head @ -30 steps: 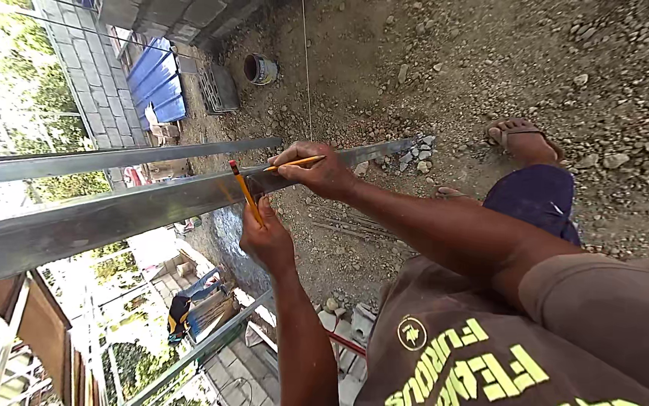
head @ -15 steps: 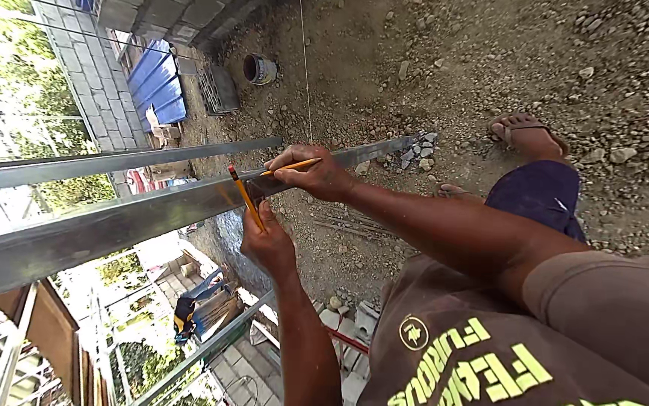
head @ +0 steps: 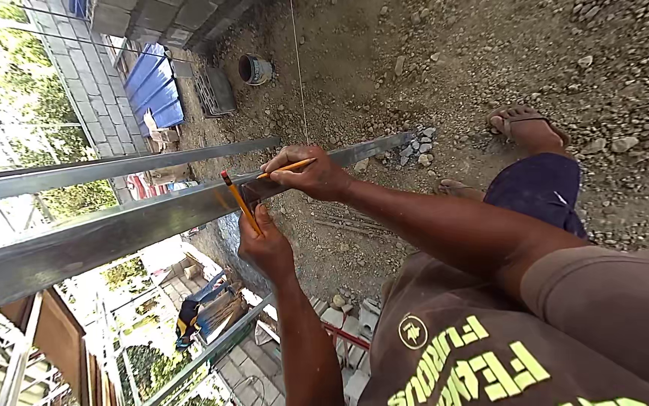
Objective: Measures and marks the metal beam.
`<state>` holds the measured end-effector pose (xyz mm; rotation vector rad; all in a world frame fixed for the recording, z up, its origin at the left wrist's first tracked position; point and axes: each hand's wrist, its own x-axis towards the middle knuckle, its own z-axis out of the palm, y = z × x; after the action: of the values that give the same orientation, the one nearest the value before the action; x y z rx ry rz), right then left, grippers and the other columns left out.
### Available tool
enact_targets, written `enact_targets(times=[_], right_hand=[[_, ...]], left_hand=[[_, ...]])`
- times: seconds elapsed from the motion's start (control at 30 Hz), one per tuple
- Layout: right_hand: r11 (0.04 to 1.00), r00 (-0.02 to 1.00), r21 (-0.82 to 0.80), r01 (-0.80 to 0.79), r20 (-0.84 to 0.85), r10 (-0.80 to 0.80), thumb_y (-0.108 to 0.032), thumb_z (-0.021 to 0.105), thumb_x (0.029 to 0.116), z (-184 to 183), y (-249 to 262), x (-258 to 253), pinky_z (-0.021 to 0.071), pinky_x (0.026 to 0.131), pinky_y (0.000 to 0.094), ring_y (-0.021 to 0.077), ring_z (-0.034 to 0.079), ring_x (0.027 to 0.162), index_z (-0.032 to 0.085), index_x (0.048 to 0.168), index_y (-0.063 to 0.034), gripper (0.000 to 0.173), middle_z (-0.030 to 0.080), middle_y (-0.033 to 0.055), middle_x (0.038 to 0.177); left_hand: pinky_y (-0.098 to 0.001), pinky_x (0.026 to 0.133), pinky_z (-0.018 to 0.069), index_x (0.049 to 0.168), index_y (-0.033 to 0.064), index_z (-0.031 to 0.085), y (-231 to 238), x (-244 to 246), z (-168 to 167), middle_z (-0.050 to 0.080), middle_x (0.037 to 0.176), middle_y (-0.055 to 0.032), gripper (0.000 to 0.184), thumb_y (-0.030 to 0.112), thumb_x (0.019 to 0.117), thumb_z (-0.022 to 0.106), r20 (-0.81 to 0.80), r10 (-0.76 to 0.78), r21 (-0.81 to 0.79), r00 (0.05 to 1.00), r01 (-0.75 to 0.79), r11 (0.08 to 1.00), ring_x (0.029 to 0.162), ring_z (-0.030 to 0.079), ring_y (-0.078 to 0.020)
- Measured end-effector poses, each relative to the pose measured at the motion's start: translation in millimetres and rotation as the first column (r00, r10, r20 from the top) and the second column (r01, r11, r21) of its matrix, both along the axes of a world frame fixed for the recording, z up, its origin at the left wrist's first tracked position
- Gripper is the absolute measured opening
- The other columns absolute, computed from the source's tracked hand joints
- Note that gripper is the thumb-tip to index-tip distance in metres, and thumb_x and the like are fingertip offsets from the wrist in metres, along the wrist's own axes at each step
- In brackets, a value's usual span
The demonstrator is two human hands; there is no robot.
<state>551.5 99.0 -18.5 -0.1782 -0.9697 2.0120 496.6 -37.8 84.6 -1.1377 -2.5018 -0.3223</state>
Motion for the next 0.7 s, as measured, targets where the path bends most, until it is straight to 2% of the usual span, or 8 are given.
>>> enact_targets(times=[0.3, 0.5, 0.7], right_hand=[[0.999, 0.999, -0.010, 0.043, 0.017, -0.043, -0.009, 0.065, 0.0967, 2.2, -4.5, 0.6, 0.0594, 0.091, 0.0323, 0.0132, 0.072, 0.101, 0.075, 0.105, -0.0013, 0.015, 0.076, 0.0080, 0.108], [0.997, 0.997, 0.001, 0.071, 0.016, -0.071, -0.009, 0.066, 0.0969, 0.4, -7.0, -1.1, 0.0598, 0.090, 0.0322, 0.0128, 0.072, 0.101, 0.075, 0.106, -0.0012, 0.015, 0.076, 0.0078, 0.108], [0.999, 1.000, -0.029, 0.021, 0.020, -0.020, -0.009, 0.066, 0.0976, 3.0, -5.1, 2.0, 0.0596, 0.087, 0.0302, 0.0114, 0.072, 0.098, 0.075, 0.106, -0.0019, 0.014, 0.076, 0.0071, 0.108]], left_hand=[[-0.0207, 0.055, 0.0458, 0.100, 0.0045, 0.068, 1.2, 0.1, -0.5, 0.059, 0.068, 0.0044, 0.031, 0.034, 0.1046, 0.060, -0.011, -0.002, 0.009, 1.000, 0.002, 1.000, 0.056, 0.053, -0.0001], [-0.0203, 0.056, 0.0473, 0.102, 0.0042, 0.068, -0.1, -1.1, -1.0, 0.062, 0.071, 0.0037, 0.031, 0.034, 0.1048, 0.059, 0.003, -0.012, 0.013, 1.000, 0.012, 1.000, 0.058, 0.055, -0.0006], [-0.0203, 0.056, 0.0474, 0.104, 0.0031, 0.068, 1.0, -0.3, -1.0, 0.062, 0.071, 0.0033, 0.031, 0.032, 0.1048, 0.060, 0.010, 0.000, 0.009, 1.000, 0.000, 1.000, 0.058, 0.056, -0.0007]])
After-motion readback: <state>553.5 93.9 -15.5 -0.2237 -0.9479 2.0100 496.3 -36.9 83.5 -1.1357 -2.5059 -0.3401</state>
